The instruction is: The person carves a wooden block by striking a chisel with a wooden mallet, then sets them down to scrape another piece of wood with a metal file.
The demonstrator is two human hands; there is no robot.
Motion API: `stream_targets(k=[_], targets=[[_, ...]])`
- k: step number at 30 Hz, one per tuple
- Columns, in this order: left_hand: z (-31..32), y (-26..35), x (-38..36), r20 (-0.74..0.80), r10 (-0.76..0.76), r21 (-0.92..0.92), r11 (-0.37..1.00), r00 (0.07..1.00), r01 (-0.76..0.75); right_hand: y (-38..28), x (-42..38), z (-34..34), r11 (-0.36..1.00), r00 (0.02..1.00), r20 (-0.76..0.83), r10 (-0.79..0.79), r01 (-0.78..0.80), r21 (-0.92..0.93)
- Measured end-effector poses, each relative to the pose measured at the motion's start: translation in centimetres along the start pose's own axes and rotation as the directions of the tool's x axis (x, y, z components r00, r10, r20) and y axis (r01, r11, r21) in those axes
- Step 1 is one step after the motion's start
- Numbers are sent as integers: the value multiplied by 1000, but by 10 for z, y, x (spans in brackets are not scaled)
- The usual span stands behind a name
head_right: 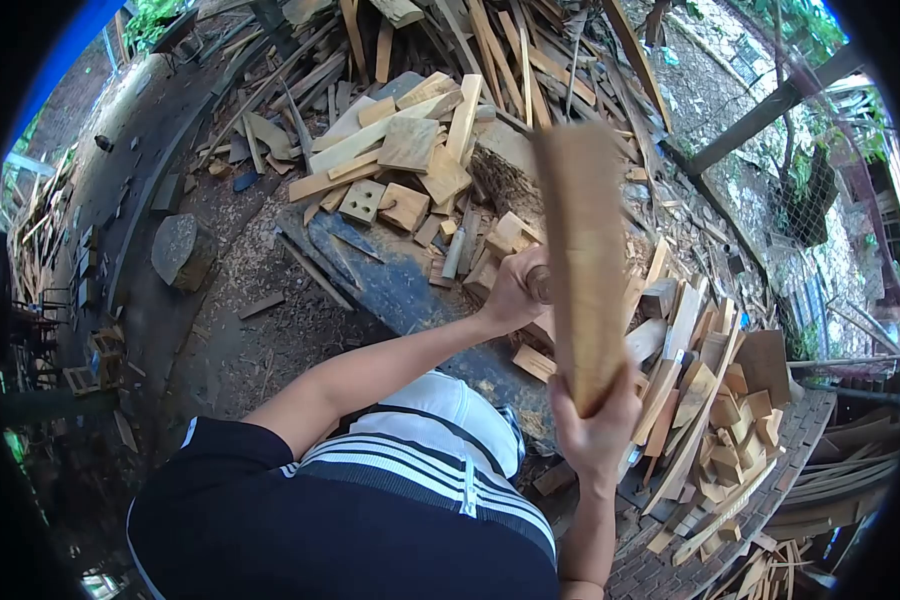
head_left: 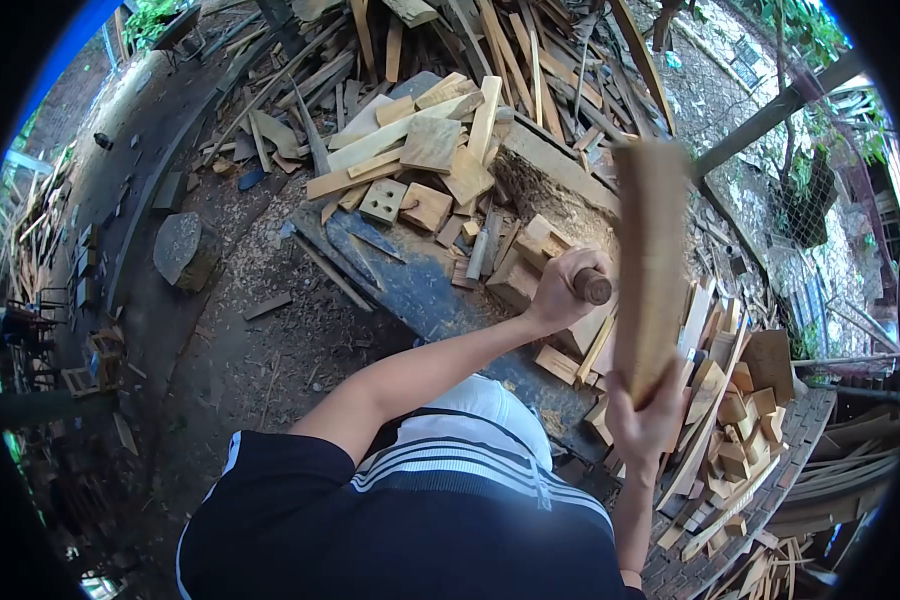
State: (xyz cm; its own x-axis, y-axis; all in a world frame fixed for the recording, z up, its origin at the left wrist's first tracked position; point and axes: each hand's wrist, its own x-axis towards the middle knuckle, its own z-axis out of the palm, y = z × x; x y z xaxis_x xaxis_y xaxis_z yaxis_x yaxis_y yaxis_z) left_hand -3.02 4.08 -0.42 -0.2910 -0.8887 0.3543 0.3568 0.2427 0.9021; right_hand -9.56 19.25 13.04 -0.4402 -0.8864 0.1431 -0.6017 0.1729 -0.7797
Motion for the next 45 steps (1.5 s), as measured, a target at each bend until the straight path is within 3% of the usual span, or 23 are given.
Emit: stream_targets(k=[1, 3, 5, 6, 7, 9, 10, 11, 12, 15, 19, 21, 24, 26, 27, 28, 30, 33, 38, 41, 44, 45], targets=[[0, -1, 3, 22, 85, 154, 984, 996, -87, -5, -2, 1, 977, 994, -106, -13, 35, 209], [0, -1, 3, 22, 67, 151, 986, 998, -70, -11, -10, 16, 873, 940, -339, 28, 142, 467], [0, -3, 5, 34, 101, 131, 986, 994, -105, 10, -2, 15, 988, 984, -130, -122, 132, 74], [-2, 0, 0, 68, -43, -53, 997, 997, 47, 13, 2, 13, 978, 981, 149, 123, -95, -184], [-1, 1, 0, 77, -39, -58, 997, 996, 44, 21, 2, 15, 952, 986, 133, -96, 130, -276], [-2, 2, 0, 17, 89, -13, 996, 996, -88, 9, -2, 11, 998, 981, 180, 69, -70, -3], [-9, -1, -1, 88, 1, 84, 996, 996, -9, 7, -5, 14, 986, 987, 122, 109, -123, 109], [-11, -3, 2, 80, 105, 174, 978, 991, -118, 5, -3, 17, 962, 987, 60, 147, -157, 223], [-10, -8, 3, 60, 114, 165, 979, 992, -122, 13, -3, 20, 942, 991, -13, 130, -120, 313], [-14, -3, 2, 49, 81, 181, 980, 995, -89, 39, 5, 29, 943, 980, -58, 190, -165, 290], [-18, -2, -3, 43, 1, 174, 985, 999, -8, 107, 5, 67, 960, 960, 7, 280, -280, 17], [-24, 3, -1, 46, -22, 121, 993, 999, 17, 153, -7, 97, 920, 920, 36, 391, -391, -23], [-40, 10, 5, 44, -105, 149, 984, 994, 98, 154, -9, 102, 874, 880, 66, 471, -455, -172], [-49, 20, 16, -218, -246, -76, 969, 944, 235, 146, -7, 100, 851, 871, 62, 486, -457, -258], [-61, 14, 22, -246, -431, -231, 896, 868, 379, 146, -6, 101, 844, 865, 50, 500, -473, -254], [-72, 0, 31, -330, -434, -345, 882, 838, 321, 145, -5, 101, 856, 869, 52, 492, -472, -212], [-98, -14, 48, -291, -533, -644, 723, 794, 250, 151, -9, 105, 868, 883, 15, 468, -457, -196], [-121, -18, 66, -138, -552, -738, 611, 823, 286, 145, -6, 105, 839, 841, 70, 536, -522, -150], [-84, 11, 71, -65, -430, -562, 761, 900, 323, 140, -9, 99, 843, 851, 38, 523, -524, 124], [-58, 8, 65, -36, -391, -464, 821, 920, 331, 136, -14, 89, 860, 874, -8, 485, -476, 182], [-40, 3, 58, 42, -344, -198, 918, 938, 345, 134, -20, 81, 873, 877, -55, 478, -467, 143], [-36, 0, 57, 48, -346, -199, 916, 937, 348, 130, -22, 78, 871, 874, -60, 482, -471, 144]])
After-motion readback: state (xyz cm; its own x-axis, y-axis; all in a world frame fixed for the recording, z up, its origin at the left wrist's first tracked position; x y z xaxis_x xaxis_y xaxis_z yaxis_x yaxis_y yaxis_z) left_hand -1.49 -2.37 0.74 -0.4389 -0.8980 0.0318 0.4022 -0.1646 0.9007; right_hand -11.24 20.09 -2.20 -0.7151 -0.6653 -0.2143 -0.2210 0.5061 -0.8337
